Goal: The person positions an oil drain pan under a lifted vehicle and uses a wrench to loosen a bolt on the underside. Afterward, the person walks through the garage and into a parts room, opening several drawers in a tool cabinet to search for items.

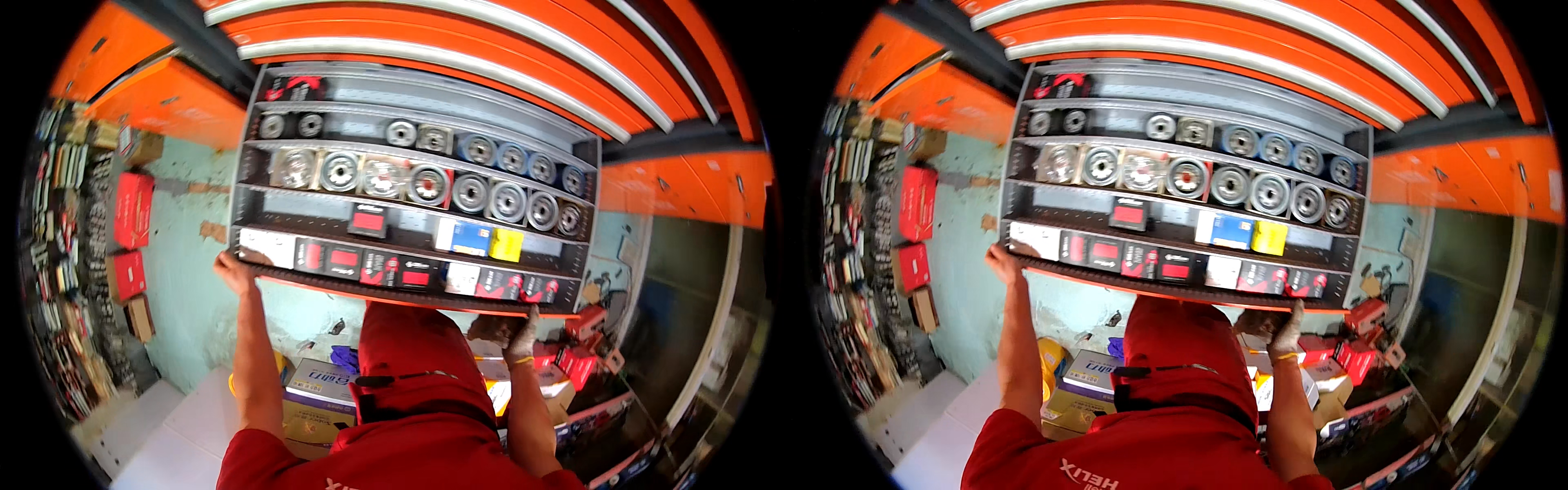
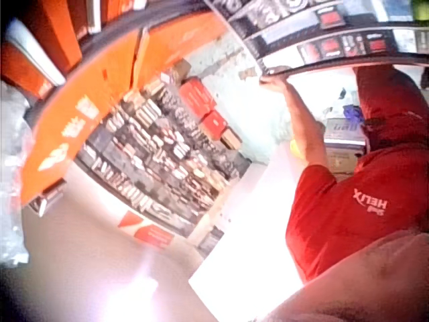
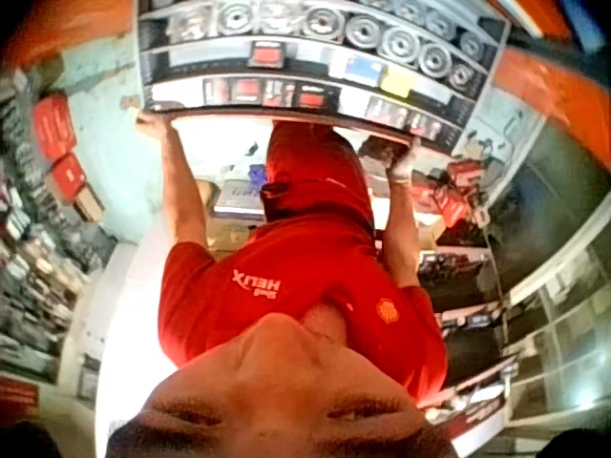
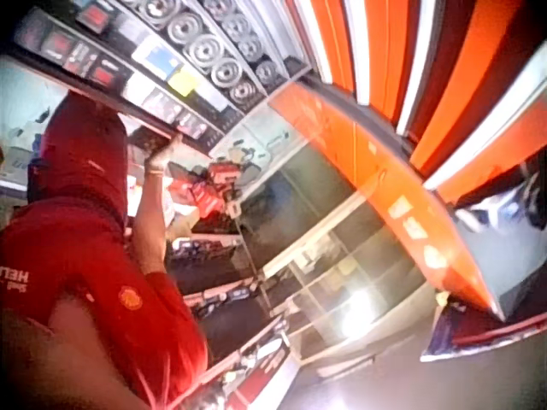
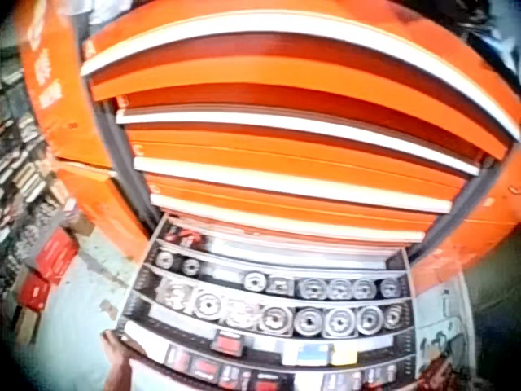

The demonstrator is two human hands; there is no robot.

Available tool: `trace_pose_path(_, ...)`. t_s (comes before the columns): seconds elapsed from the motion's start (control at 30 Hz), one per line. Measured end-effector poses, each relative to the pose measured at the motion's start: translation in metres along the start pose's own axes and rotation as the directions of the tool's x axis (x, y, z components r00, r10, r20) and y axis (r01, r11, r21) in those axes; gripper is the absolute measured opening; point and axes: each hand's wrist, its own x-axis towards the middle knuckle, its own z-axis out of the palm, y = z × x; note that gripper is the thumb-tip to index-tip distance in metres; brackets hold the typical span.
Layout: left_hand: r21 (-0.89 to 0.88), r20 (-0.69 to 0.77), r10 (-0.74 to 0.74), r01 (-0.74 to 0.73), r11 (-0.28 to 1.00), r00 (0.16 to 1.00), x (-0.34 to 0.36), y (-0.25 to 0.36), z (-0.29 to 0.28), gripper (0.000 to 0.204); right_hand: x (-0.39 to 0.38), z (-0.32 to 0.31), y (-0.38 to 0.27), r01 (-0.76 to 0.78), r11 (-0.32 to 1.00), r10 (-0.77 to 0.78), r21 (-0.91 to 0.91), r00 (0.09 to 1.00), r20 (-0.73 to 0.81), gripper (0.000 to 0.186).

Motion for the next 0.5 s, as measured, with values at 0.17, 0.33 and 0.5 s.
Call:
trace_pose_path(0.17,0.034,0.136,0.115,-0.120,0.992,0.984,0.042,-0.015,-0.009,0.043,0.016,-0.014,0.024,0.066,0.994,-0.068,0.089,0.997,0.022,0.079)
trace_pose_path(0.33,-0.069,0.183,0.056,-0.044,0.997,0.982,0.014,0.012,-0.014,0.045,-0.009,0.007,-0.014,0.070,0.997,-0.069,-0.035,0.997,0.034,0.089)
trace_pose_path(0.5,-0.137,0.038,-0.131,0.135,0.981,0.991,0.011,0.006,-0.017,0.045,0.012,-0.033,0.024,-0.038,0.994,0.029,0.098,0.995,0.099,0.086)
